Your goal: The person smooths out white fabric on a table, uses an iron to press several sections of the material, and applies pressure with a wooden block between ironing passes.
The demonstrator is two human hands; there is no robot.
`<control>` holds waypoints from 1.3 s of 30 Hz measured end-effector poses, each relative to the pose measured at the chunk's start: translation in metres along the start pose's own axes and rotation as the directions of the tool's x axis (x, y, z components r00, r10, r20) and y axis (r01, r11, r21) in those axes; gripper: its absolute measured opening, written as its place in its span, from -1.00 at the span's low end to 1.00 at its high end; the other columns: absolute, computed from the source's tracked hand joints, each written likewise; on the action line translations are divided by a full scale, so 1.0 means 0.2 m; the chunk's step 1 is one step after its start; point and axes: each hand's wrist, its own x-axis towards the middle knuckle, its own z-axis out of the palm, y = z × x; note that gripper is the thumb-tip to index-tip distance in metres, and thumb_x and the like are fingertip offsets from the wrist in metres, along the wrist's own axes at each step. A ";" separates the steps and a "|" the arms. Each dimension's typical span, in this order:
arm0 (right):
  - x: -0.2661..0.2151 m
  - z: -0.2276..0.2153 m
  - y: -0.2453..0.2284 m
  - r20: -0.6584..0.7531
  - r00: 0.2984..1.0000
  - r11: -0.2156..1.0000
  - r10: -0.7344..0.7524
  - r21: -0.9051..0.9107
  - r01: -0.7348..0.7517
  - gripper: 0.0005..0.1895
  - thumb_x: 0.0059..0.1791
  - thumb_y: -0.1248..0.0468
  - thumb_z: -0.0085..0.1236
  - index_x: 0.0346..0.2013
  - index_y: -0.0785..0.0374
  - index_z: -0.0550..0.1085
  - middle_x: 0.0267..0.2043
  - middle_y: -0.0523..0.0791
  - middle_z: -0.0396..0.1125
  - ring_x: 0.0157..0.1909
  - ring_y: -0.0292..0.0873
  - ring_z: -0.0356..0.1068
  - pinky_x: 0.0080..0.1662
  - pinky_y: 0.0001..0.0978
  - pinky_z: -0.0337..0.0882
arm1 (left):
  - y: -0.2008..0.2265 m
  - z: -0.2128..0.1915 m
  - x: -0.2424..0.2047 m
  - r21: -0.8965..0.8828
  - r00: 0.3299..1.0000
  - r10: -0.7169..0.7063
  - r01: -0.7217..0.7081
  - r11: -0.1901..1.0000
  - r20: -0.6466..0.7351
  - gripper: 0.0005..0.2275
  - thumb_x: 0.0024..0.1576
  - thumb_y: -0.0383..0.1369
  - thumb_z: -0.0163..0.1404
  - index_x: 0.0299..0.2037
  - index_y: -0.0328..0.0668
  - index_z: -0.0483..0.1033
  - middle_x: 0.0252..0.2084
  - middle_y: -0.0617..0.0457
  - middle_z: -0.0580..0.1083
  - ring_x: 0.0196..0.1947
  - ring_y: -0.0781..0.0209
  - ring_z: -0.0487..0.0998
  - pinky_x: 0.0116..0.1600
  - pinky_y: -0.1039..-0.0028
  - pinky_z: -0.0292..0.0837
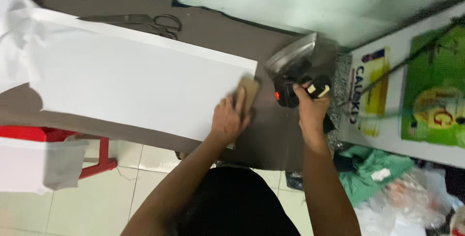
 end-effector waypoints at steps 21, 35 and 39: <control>-0.88 0.50 0.05 0.881 0.410 0.366 -0.238 -0.309 0.878 -0.10 -0.07 -0.31 0.22 0.44 0.02 0.25 0.36 0.08 0.13 0.32 0.14 0.24 0.26 0.10 0.18 | -0.90 0.11 -0.34 -0.446 0.824 0.004 -0.312 0.839 -0.567 -0.63 0.18 -0.38 0.00 0.22 -0.22 0.51 0.32 -0.27 0.40 0.36 -0.31 0.32 0.45 -0.06 0.07; 0.23 1.23 -0.24 0.640 0.407 0.162 -0.652 -0.407 0.899 -0.09 0.09 -0.36 -0.49 0.26 0.30 0.43 -0.06 0.13 0.35 -0.15 0.19 0.36 -0.21 0.07 0.36 | -2.09 0.41 -1.11 -0.475 0.544 -0.811 0.667 0.574 -0.215 -0.40 0.32 -0.03 -0.26 0.49 -0.26 0.18 0.58 -0.43 -0.08 0.57 -0.34 -0.22 0.46 -0.28 -0.28; 0.25 1.18 -0.15 0.751 0.484 0.193 -0.448 -0.447 0.873 -0.35 0.05 0.08 0.26 0.39 0.20 0.32 0.33 0.17 0.22 0.35 0.27 0.19 0.20 0.37 0.22 | -1.95 0.56 -1.12 -0.488 0.591 -0.744 0.571 0.660 -0.312 -0.51 0.26 -0.11 -0.05 0.30 -0.26 0.44 0.52 -0.52 0.09 0.53 -0.42 0.04 0.42 -0.32 0.01</control>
